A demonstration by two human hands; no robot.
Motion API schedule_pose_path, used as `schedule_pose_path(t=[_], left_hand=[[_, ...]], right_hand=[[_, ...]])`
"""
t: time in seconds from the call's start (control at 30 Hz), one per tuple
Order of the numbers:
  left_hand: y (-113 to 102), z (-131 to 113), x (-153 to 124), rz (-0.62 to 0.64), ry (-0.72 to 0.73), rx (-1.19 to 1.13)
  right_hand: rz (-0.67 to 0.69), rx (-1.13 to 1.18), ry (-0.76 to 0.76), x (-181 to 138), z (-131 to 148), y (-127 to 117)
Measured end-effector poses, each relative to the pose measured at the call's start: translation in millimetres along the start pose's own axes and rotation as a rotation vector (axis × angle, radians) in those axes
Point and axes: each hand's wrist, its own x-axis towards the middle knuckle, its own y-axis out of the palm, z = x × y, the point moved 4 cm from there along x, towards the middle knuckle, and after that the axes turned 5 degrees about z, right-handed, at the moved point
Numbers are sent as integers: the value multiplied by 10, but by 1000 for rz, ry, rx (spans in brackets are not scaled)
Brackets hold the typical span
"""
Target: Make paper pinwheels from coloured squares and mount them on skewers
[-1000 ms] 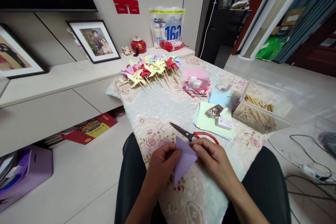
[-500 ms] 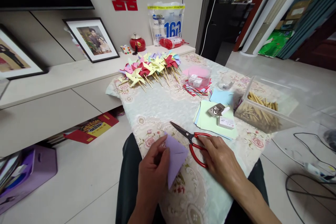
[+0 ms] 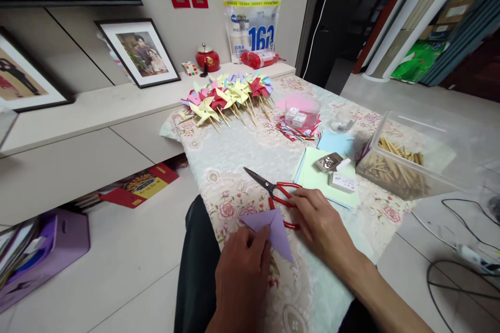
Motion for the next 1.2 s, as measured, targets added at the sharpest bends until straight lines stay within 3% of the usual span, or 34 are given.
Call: schedule_pose_path(t=[0.1, 0.23, 0.33, 0.43, 0.67, 0.83, 1.2], left_hand=[[-17, -10, -33, -44, 67, 198], [-30, -14, -59, -111, 142, 290], [16, -11, -95, -130, 265, 240], [65, 7, -116, -126, 326, 201], [41, 0, -60, -104, 351, 246], [29, 39, -30, -77, 378, 203], [-2, -14, -25, -174, 345, 117]], right_hand=[[-75, 80, -78, -238, 156, -79], [123, -23, -232, -536, 369, 40], [259, -132, -263, -660, 383, 147], [278, -164, -250, -686, 341, 166], [101, -48, -175, -591, 367, 5], [135, 14, -88, -547, 406, -9], [84, 494, 139, -460, 333, 46]])
